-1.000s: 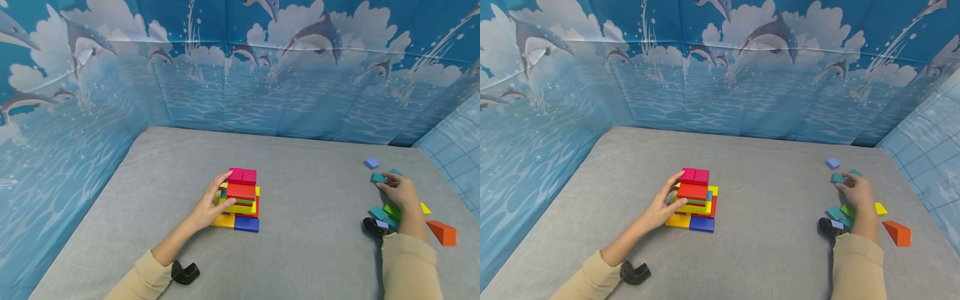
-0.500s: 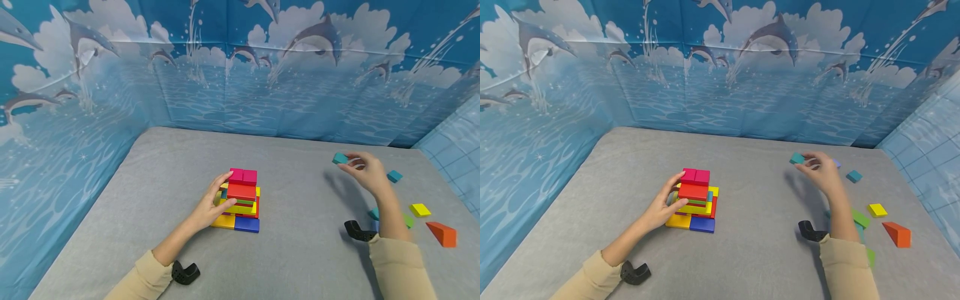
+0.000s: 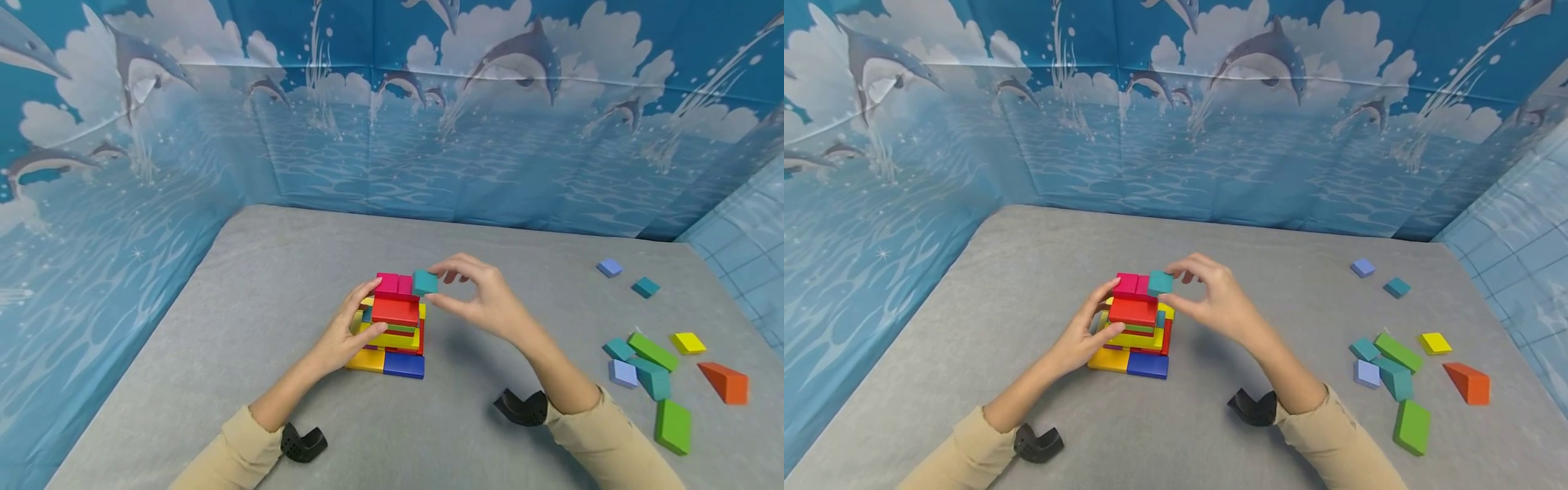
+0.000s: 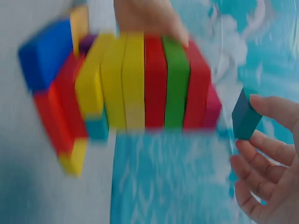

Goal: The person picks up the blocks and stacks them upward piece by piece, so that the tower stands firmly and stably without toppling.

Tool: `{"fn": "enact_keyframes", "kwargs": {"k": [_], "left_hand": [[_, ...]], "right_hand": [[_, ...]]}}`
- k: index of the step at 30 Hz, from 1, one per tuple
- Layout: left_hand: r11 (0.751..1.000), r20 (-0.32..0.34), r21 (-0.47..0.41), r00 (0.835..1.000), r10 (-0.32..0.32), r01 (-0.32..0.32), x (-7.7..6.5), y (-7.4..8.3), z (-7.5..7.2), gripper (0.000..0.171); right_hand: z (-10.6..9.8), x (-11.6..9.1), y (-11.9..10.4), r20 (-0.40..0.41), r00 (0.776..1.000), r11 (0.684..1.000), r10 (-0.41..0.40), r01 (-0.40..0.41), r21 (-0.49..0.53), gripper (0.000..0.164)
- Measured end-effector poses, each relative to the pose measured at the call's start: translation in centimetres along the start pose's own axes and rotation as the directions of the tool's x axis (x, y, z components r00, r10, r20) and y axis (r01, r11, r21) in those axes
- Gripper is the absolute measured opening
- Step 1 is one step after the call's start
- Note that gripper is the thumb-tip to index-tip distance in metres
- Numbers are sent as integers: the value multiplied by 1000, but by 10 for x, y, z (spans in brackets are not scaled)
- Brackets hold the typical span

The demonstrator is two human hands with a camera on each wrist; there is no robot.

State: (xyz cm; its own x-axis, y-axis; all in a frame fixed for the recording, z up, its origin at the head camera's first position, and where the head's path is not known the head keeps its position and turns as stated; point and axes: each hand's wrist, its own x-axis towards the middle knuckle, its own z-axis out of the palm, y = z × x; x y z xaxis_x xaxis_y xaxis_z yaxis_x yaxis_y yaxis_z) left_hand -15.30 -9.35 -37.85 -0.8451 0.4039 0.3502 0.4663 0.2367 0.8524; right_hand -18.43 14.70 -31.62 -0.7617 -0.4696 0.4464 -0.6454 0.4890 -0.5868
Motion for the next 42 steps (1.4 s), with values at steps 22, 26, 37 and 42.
{"fn": "enact_keyframes", "kwargs": {"k": [22, 26, 37, 42], "left_hand": [[999, 10, -16, 1000, 29, -29, 1, -1, -1, 60], [1000, 16, -14, 1000, 9, -8, 1, 0, -1, 60], [1000, 17, -11, 1000, 18, -18, 0, 1, -1, 60], [999, 17, -20, 999, 49, -49, 2, 1, -4, 59]], "right_hand": [[40, 10, -22, 73, 983, 955, -166, 179, -238, 38], [41, 10, -21, 75, 981, 954, -177, 190, -234, 39], [40, 9, -19, 73, 973, 952, -219, 230, -200, 35], [40, 10, -17, 74, 971, 952, -228, 238, -191, 35]]}}
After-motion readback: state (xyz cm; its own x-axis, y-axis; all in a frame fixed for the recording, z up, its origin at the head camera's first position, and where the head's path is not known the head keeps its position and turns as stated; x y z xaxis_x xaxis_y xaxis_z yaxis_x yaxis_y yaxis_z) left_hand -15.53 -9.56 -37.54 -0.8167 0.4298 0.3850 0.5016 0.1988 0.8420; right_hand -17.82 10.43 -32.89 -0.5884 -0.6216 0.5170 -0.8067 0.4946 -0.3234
